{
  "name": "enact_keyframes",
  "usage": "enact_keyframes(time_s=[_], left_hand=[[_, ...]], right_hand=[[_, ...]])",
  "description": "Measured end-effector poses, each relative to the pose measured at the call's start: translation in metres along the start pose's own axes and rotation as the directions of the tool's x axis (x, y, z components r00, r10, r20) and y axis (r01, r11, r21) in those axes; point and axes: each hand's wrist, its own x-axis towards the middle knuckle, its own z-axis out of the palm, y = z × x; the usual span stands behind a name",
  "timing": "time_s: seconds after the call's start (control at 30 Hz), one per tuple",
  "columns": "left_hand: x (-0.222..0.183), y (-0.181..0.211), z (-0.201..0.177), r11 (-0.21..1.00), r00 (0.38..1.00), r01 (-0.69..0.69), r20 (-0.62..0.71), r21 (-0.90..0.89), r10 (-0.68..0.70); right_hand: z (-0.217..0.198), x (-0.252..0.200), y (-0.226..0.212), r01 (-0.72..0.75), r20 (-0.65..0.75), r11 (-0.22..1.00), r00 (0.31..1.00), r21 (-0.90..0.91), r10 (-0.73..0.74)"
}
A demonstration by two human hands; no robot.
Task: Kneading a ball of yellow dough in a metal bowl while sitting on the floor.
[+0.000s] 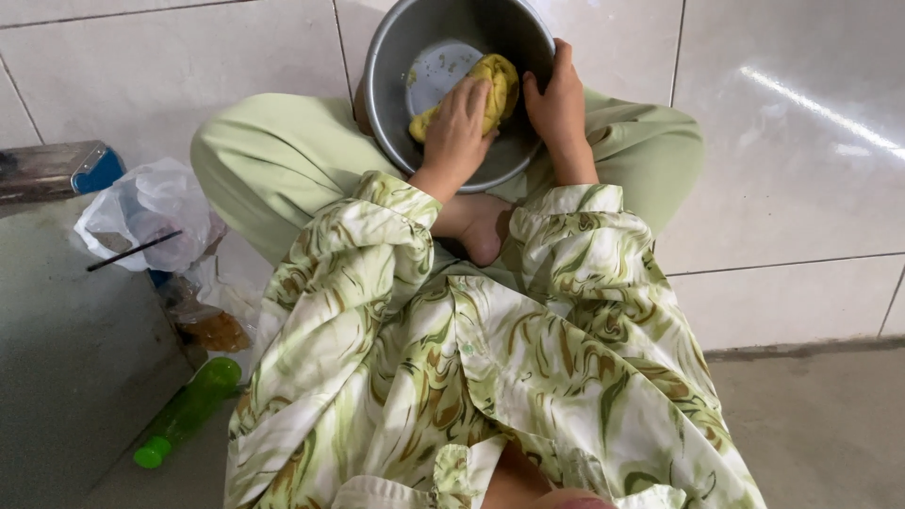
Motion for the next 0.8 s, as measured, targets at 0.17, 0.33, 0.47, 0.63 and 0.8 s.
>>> enact_keyframes(time_s=[0.17,0.33,0.47,0.63,0.8], left_hand=[[-0.003,0.002,0.049,0.957,0.999,0.001,0.046,0.292,-0.015],[0.013,0.003,0.083,0.868,0.994,0.084,0.021,0.49,-0.108],[0.029,0.008,0.077,0.87,0.869,0.111,0.378,0.481,-0.32],[0.03,-0.026,0.059,0.982,0.945,0.106,0.292,0.157,-0.149],[0.039,-0.067,0.045,0.886,0.821,0.443,0.46,-0.139,-0.338]], right_hand=[[0.002,-0.003,0.004,-0.03,0.02,0.999,0.999,-0.026,0.03],[0.006,-0.003,0.01,-0.012,0.014,0.999,1.0,-0.042,0.013],[0.007,0.001,0.009,-0.017,-0.006,0.998,1.0,-0.055,0.017],[0.0,-0.002,0.003,-0.007,0.022,0.999,1.0,0.042,0.006],[0.005,0.001,0.007,-0.044,-0.001,0.999,0.999,0.017,0.044]])
